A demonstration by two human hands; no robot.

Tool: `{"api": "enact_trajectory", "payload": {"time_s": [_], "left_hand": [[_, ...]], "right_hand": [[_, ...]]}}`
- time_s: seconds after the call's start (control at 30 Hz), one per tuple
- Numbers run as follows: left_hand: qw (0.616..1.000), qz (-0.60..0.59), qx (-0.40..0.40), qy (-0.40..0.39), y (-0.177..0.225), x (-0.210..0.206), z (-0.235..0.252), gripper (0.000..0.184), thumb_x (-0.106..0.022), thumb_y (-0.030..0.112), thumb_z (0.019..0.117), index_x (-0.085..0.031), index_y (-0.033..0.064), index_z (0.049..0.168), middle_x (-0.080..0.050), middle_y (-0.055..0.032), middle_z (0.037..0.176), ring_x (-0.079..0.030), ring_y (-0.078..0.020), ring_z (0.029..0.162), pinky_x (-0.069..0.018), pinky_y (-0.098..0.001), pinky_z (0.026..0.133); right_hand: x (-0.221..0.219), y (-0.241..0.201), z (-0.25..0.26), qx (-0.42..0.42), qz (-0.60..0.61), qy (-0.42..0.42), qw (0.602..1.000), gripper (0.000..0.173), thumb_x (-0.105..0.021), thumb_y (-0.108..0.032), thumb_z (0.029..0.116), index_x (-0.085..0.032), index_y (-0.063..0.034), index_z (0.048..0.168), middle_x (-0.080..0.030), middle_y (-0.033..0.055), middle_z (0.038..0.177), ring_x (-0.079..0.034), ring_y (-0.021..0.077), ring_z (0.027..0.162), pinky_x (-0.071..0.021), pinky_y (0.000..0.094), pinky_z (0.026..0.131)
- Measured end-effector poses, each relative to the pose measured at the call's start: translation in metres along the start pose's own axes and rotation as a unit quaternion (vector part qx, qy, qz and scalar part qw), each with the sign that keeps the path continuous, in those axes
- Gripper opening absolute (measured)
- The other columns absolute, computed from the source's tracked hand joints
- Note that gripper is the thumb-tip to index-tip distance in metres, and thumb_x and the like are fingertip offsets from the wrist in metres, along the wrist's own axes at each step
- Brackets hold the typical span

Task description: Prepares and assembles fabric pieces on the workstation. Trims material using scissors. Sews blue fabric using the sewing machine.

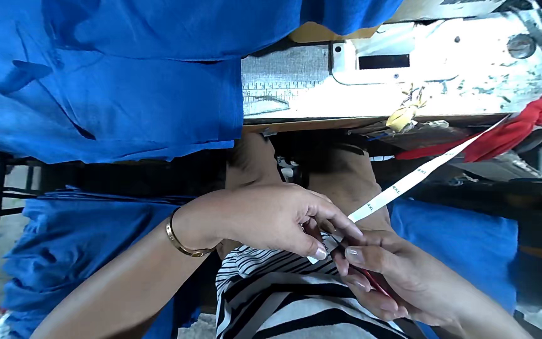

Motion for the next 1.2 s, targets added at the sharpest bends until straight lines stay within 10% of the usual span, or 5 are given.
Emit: {"api": "enact_trajectory", "payload": {"time_s": [0.3, 0.63, 0.97, 1.1, 1.2], "left_hand": [[0.970, 0.161, 0.104, 0.150, -0.011, -0.006, -0.008, 0.080, -0.074, 0.006, 0.0902, -0.040, 0.0326, 0.157, -0.063, -0.0018, 0.129, -0.067, -0.0095, 0.085, -0.0599, -0.0292, 0.072], [0.921, 0.093, -0.046, 0.376, -0.030, -0.006, -0.012, 0.017, -0.069, 0.022, 0.0970, -0.075, 0.0079, 0.103, -0.070, -0.0035, 0.122, -0.070, -0.0072, 0.101, -0.0603, -0.0228, 0.086], [0.789, 0.161, -0.255, 0.535, 0.005, 0.005, 0.003, 0.010, -0.073, 0.019, 0.0945, -0.076, 0.0198, 0.104, -0.072, 0.0087, 0.102, -0.067, -0.0028, 0.100, -0.0567, -0.0193, 0.089], [0.709, 0.302, -0.360, 0.526, 0.018, 0.009, 0.008, 0.006, -0.067, 0.025, 0.0996, -0.073, 0.0243, 0.101, -0.070, 0.0149, 0.108, -0.058, -0.0052, 0.120, -0.0437, -0.0247, 0.109], [0.693, 0.385, -0.388, 0.469, 0.022, 0.010, 0.007, 0.004, -0.066, 0.021, 0.1000, -0.070, 0.0236, 0.100, -0.067, 0.0139, 0.112, -0.054, -0.0056, 0.124, -0.0329, -0.0311, 0.118]], "right_hand": [[0.011, -0.010, -0.016, 0.091, -0.262, 0.101, 0.955, 0.023, -0.056, -0.035, 0.1044, -0.072, -0.0186, 0.107, -0.060, -0.0109, 0.072, -0.053, -0.0044, 0.052, -0.0460, 0.0129, 0.046], [0.060, -0.163, -0.068, 0.224, -0.757, 0.460, 0.407, 0.031, -0.059, -0.037, 0.0993, -0.070, -0.0103, 0.110, -0.066, 0.0089, 0.102, -0.067, 0.0259, 0.088, -0.0570, 0.0485, 0.072], [0.026, -0.152, -0.028, 0.331, -0.707, 0.449, 0.435, 0.031, -0.067, -0.037, 0.0949, -0.072, -0.0071, 0.099, -0.063, 0.0152, 0.107, -0.058, 0.0400, 0.108, -0.0487, 0.0617, 0.083], [-0.013, -0.093, -0.004, 0.282, -0.390, 0.194, 0.855, 0.052, -0.034, -0.048, 0.1102, -0.073, -0.0144, 0.098, -0.070, -0.0078, 0.089, -0.066, 0.0022, 0.081, -0.0558, 0.0231, 0.074], [-0.024, -0.076, 0.015, 0.234, -0.101, 0.100, 0.962, 0.050, -0.034, -0.044, 0.1102, -0.071, -0.0129, 0.099, -0.071, -0.0038, 0.092, -0.067, 0.0048, 0.081, -0.0567, 0.0227, 0.072]]}}
Point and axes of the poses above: each hand's wrist, its own z-axis towards the middle knuckle, its own x-axis out of the back of the hand, y = z × x, the point moved 1 cm from there along z, towards the middle knuckle
